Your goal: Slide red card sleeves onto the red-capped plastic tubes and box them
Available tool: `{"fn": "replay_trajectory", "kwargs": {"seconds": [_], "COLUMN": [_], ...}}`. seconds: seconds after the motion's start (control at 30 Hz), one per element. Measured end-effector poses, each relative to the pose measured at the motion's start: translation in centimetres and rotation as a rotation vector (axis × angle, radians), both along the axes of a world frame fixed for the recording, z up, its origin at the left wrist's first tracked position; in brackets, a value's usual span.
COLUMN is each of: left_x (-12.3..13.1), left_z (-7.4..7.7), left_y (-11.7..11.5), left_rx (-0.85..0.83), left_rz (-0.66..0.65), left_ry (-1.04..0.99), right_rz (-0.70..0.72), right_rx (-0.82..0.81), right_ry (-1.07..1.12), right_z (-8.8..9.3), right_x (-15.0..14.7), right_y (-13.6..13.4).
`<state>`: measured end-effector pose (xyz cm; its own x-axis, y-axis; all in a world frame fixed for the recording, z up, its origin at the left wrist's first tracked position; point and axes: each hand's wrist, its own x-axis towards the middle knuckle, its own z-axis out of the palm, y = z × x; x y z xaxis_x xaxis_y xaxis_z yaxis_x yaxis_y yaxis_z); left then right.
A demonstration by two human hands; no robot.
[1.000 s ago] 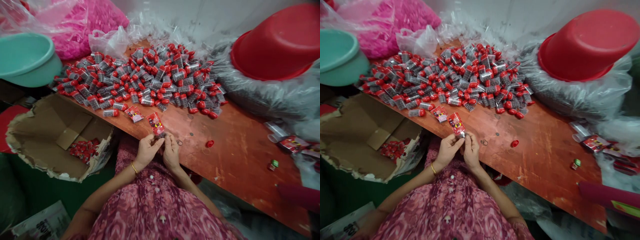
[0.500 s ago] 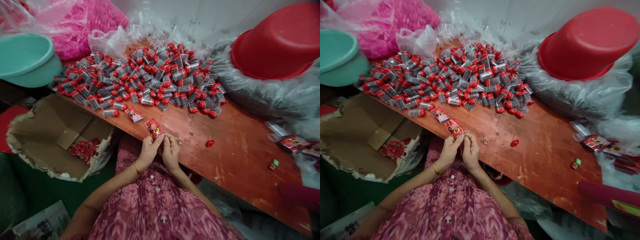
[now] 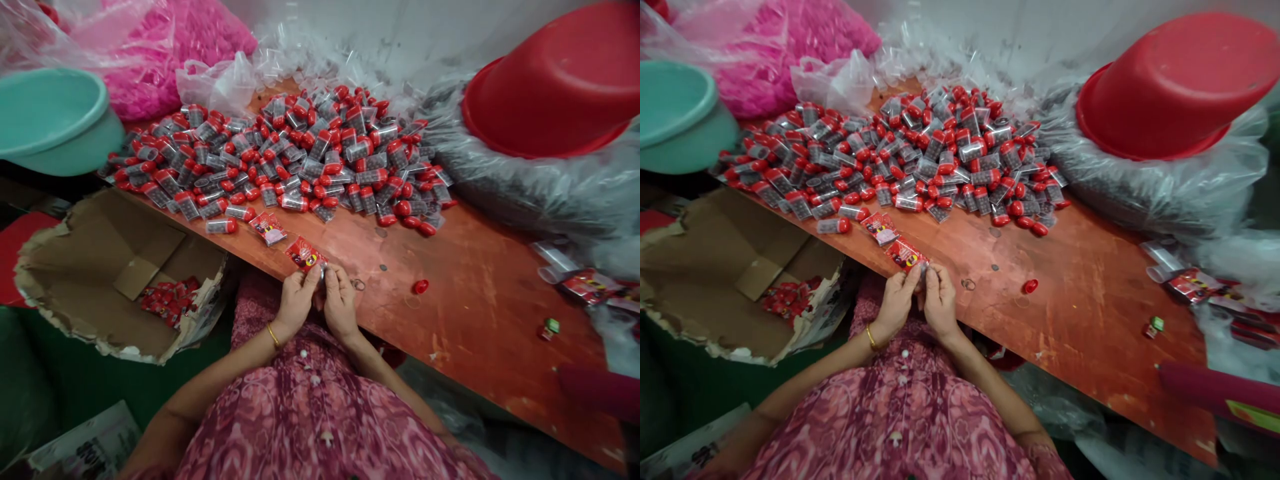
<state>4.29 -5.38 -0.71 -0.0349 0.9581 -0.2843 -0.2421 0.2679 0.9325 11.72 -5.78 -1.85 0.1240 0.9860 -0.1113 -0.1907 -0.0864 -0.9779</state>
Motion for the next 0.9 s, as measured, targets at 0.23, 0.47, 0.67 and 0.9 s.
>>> {"fn": "replay_trajectory", "kwargs": {"seconds": [0.23,0.47,0.67,0.9], "left_x": [-1.4,-1.2,-1.5,-0.9], "left_z": [0.1,0.3,0.4,0.4], "left_y": [1.8,2.1,2.0,1.6], "left_rx": [0.035,-0.022,-0.067,-0.122], "left_rz": [0.035,-0.042,-0.044,-0.099], "left_ry": [-0.121,-0.117,-0.244,-0.243], "right_rz": [0.097,0.071,0.304,0.226], "right_rx": [0.074,0.092,-0.093,-0.056], "right_ry": [-0.074,-0.155,0.181,0.09], "right_z": [-1.0,-1.1,-0.6,-0.5], "right_x": [0.1,0.4,1.2,1.4], "right_y": [-0.3,-0.6,-0.6,-0.5]}}
